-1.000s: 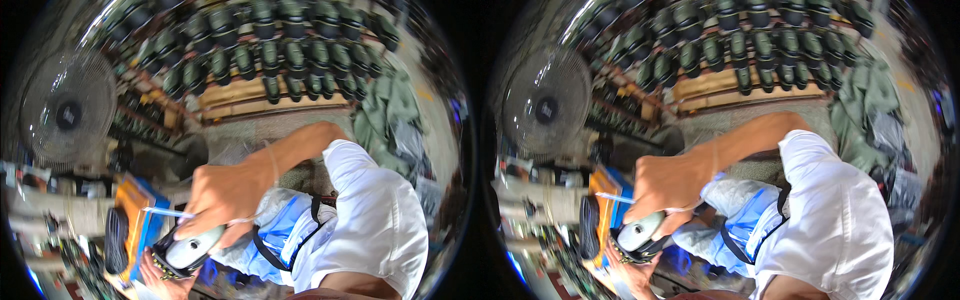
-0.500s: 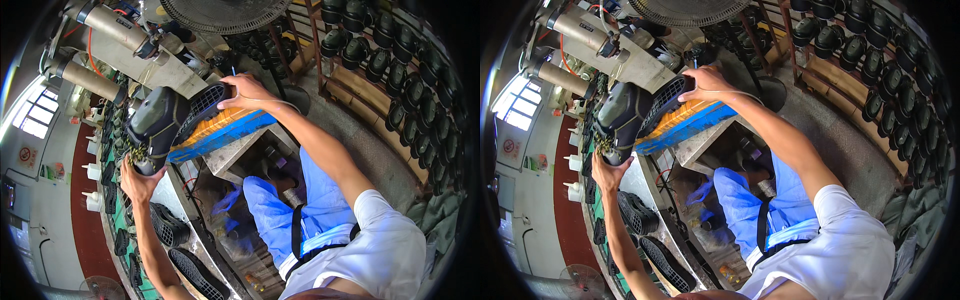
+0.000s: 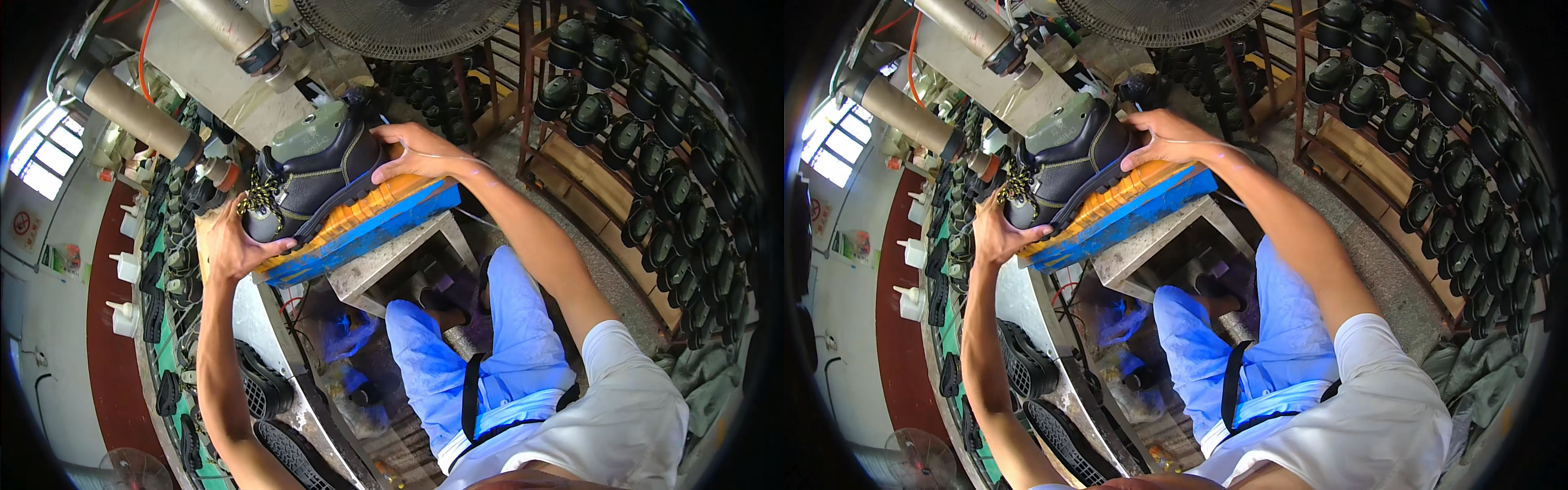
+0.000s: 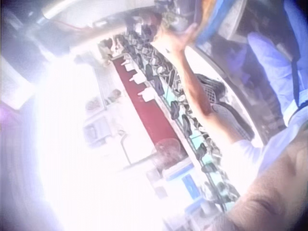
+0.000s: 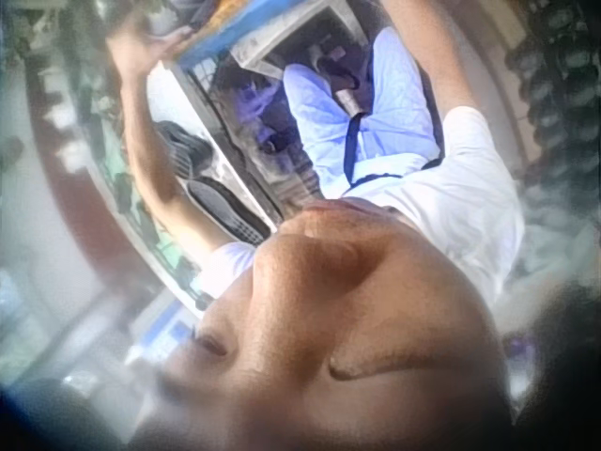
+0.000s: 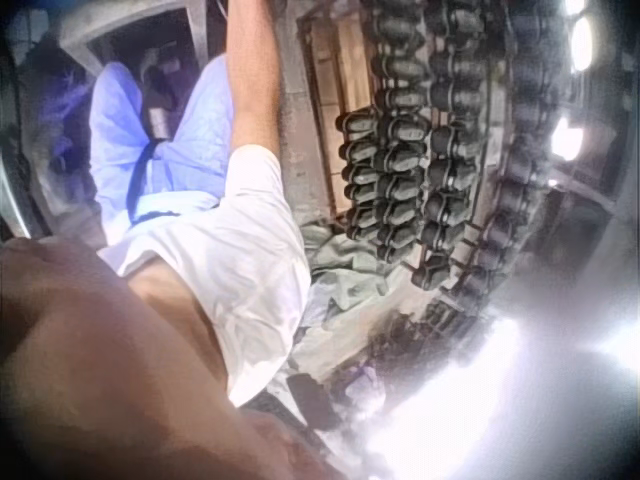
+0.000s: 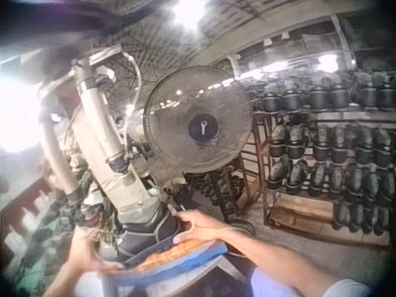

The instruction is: The person applies adhesive to the seams of several shoes using a precision applicator tool, handling each shoe one at a time and placing them back onto a storage rack.

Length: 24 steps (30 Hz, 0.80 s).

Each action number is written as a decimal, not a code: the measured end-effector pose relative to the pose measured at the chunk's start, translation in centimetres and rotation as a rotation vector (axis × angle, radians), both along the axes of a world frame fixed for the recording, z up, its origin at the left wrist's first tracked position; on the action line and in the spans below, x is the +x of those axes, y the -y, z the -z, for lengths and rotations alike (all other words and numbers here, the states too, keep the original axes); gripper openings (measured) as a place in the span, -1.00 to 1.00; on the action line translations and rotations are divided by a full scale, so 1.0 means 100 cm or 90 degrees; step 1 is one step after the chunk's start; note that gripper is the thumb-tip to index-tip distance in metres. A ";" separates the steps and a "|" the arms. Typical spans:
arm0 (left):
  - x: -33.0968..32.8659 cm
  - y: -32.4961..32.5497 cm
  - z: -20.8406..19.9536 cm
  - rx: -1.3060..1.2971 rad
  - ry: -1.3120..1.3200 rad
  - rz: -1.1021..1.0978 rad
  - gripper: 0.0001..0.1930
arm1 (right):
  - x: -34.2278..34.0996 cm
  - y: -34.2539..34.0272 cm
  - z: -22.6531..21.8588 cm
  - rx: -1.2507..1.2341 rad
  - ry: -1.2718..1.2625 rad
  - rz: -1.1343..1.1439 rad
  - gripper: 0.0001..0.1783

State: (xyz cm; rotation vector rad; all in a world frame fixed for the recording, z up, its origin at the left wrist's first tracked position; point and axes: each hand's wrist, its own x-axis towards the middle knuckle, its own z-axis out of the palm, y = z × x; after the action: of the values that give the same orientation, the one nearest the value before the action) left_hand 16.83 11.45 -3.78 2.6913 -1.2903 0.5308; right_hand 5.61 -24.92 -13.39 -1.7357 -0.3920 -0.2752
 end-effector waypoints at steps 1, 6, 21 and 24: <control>0.001 -0.003 0.000 -0.010 0.004 0.012 0.26 | 0.001 0.003 0.001 -0.010 -0.002 0.007 -0.10; 0.009 -0.013 0.007 -0.012 0.000 0.006 0.31 | 0.003 0.005 0.005 -0.056 0.022 0.032 -0.12; 0.037 -0.066 0.027 -0.371 -0.619 0.207 -0.10 | 0.007 0.004 -0.006 -0.078 -0.046 0.027 -0.17; 0.051 -0.069 0.022 -0.292 -0.543 0.168 -0.13 | 0.007 0.001 -0.008 -0.101 -0.049 0.039 -0.17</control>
State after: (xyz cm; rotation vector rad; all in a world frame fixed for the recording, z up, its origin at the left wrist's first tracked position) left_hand 21.89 18.35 -5.95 1.9449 -1.0523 -0.3044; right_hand 6.31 -25.06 -12.58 -1.9096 -0.3111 -0.2255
